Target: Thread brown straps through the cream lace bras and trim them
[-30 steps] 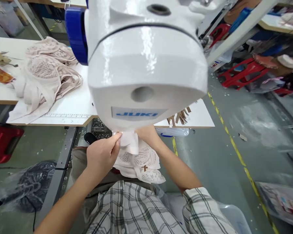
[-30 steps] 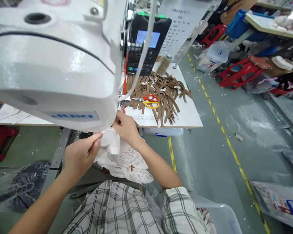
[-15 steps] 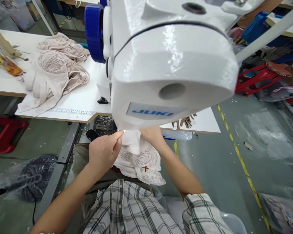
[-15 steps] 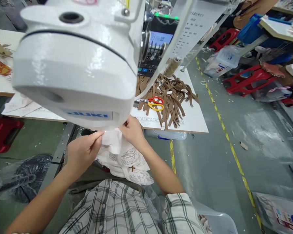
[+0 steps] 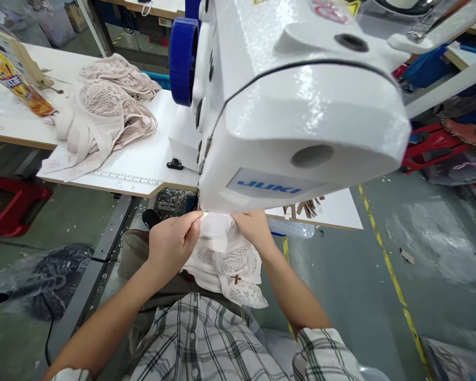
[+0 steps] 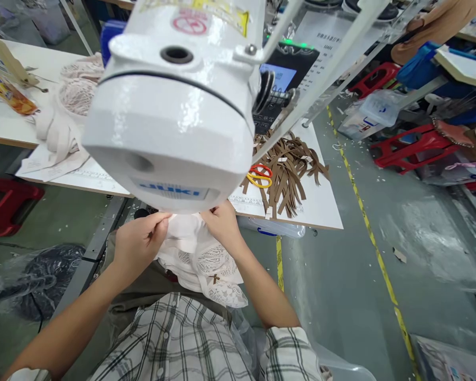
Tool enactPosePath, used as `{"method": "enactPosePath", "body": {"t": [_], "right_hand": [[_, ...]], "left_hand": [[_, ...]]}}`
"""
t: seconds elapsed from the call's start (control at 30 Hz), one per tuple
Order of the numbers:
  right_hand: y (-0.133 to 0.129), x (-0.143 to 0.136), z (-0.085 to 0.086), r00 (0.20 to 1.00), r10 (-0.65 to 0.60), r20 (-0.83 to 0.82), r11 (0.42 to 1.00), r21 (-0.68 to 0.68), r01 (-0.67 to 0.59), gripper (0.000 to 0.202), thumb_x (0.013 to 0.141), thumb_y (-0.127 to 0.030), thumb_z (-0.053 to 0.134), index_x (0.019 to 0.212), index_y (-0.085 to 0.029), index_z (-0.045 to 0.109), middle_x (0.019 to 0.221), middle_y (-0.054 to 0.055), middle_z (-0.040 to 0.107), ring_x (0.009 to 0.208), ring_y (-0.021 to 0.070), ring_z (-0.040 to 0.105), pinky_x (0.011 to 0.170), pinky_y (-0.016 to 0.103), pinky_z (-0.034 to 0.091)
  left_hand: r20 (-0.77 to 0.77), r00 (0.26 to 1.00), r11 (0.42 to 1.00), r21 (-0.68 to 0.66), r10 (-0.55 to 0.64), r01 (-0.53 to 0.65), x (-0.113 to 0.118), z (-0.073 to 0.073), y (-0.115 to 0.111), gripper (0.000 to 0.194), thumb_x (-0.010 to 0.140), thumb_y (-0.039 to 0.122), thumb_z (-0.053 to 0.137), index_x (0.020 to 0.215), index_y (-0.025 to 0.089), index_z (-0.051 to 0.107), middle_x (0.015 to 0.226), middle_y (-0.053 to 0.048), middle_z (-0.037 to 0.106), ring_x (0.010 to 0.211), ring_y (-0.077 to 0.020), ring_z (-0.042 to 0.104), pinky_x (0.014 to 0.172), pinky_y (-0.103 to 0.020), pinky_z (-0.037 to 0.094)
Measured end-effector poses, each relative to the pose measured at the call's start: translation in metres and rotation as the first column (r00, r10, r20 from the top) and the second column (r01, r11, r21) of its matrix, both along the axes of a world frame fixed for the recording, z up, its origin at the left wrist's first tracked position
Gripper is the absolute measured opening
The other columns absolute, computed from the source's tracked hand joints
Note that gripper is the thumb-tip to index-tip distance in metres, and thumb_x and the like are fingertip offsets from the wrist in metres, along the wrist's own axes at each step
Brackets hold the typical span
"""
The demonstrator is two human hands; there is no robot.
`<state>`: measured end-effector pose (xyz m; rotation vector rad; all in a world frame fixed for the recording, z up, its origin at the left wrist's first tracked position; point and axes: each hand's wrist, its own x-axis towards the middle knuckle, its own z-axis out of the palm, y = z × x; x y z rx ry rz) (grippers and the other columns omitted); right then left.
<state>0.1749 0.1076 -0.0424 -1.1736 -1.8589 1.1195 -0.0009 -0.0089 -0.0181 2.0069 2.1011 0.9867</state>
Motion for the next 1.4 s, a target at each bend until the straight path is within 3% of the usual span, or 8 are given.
{"method": "enactPosePath", "body": {"t": [0.17,0.33,0.47,0.6,1.03,1.13,1.27,1.4], "right_hand": [[-0.003,0.000,-0.003,0.998,-0.051,-0.043,0.997,-0.058,0.048,0.014,0.079,-0.032,0.060,0.070,-0.021,0.057,0.058,-0.002,0.057,0.071,0.0184,0.060,0.073,0.031,0.050],[-0.016,-0.006,-0.005,0.932,-0.121,-0.342,0.976,-0.211,0.050,0.023,0.081,-0.039,0.066,0.094,-0.022,0.057,0.077,-0.002,0.063,0.074,0.0144,0.060,0.071,0.027,0.051],[-0.037,-0.003,-0.009,0.793,-0.276,-0.544,0.799,-0.588,-0.125,0.033,0.080,-0.048,0.070,0.085,-0.022,0.051,0.071,-0.006,0.052,0.047,0.0051,0.041,0.040,0.017,0.030],[-0.056,0.006,-0.010,0.639,-0.397,-0.659,0.621,-0.705,-0.341,0.041,0.075,-0.046,0.078,0.087,-0.021,0.048,0.068,-0.009,0.047,0.044,0.0009,0.035,0.040,0.013,0.028],[-0.071,0.010,-0.012,0.624,-0.430,-0.652,0.479,-0.751,-0.455,0.053,0.069,-0.047,0.084,0.074,-0.021,0.037,0.056,-0.013,0.035,0.039,0.0009,0.023,0.038,0.013,0.022],[-0.074,0.007,-0.013,0.632,-0.393,-0.668,0.523,-0.728,-0.444,0.049,0.071,-0.041,0.083,0.075,-0.021,0.039,0.057,-0.012,0.035,0.040,0.0007,0.021,0.037,0.013,0.019],[-0.091,0.014,-0.008,0.732,-0.216,-0.646,0.774,-0.570,-0.274,0.033,0.081,-0.041,0.075,0.080,-0.022,0.047,0.061,-0.009,0.044,0.042,0.0030,0.034,0.040,0.016,0.030],[-0.116,0.032,0.004,0.912,0.119,-0.393,0.991,-0.008,-0.133,0.010,0.085,-0.029,0.070,0.085,-0.025,0.061,0.080,0.000,0.064,0.064,0.0131,0.064,0.059,0.029,0.056]], "left_hand": [[0.102,0.995,0.999,-0.051,0.018,-0.013,0.000,0.006,0.000,0.032,0.098,0.029,0.045,0.105,0.020,0.076,0.074,0.000,0.075,0.061,-0.0122,0.064,0.055,-0.023,0.041],[0.186,0.982,0.998,-0.068,0.022,-0.010,-0.001,0.008,0.002,0.030,0.098,0.029,0.048,0.106,0.020,0.075,0.081,-0.001,0.077,0.064,-0.0126,0.066,0.060,-0.023,0.046],[0.214,0.977,0.996,-0.091,0.000,0.020,-0.002,0.010,0.000,0.028,0.097,0.030,0.049,0.106,0.022,0.074,0.098,-0.001,0.079,0.073,-0.0131,0.069,0.066,-0.021,0.050],[0.226,0.971,0.985,-0.135,-0.071,0.104,-0.003,0.013,-0.008,0.027,0.097,0.031,0.050,0.108,0.023,0.074,0.102,0.000,0.078,0.081,-0.0137,0.071,0.070,-0.020,0.051],[0.122,0.955,0.935,-0.203,-0.270,0.291,-0.010,0.018,-0.031,0.032,0.100,0.032,0.045,0.109,0.020,0.073,0.095,-0.002,0.079,0.078,-0.0155,0.071,0.068,-0.023,0.050],[0.128,0.956,0.933,-0.220,-0.262,0.285,-0.009,0.018,-0.032,0.032,0.099,0.032,0.044,0.109,0.021,0.073,0.097,-0.003,0.078,0.080,-0.0161,0.071,0.071,-0.025,0.050],[0.092,0.953,0.924,-0.237,-0.287,0.301,-0.003,0.019,-0.034,0.039,0.091,0.041,0.058,0.125,0.022,0.064,0.099,-0.005,0.076,0.085,-0.0190,0.069,0.071,-0.028,0.050],[-0.149,0.882,0.885,-0.221,-0.447,0.411,0.003,0.014,-0.034,0.022,0.092,0.037,0.058,0.099,0.020,0.069,0.071,-0.002,0.070,0.069,-0.0193,0.065,0.064,-0.032,0.041]]}}
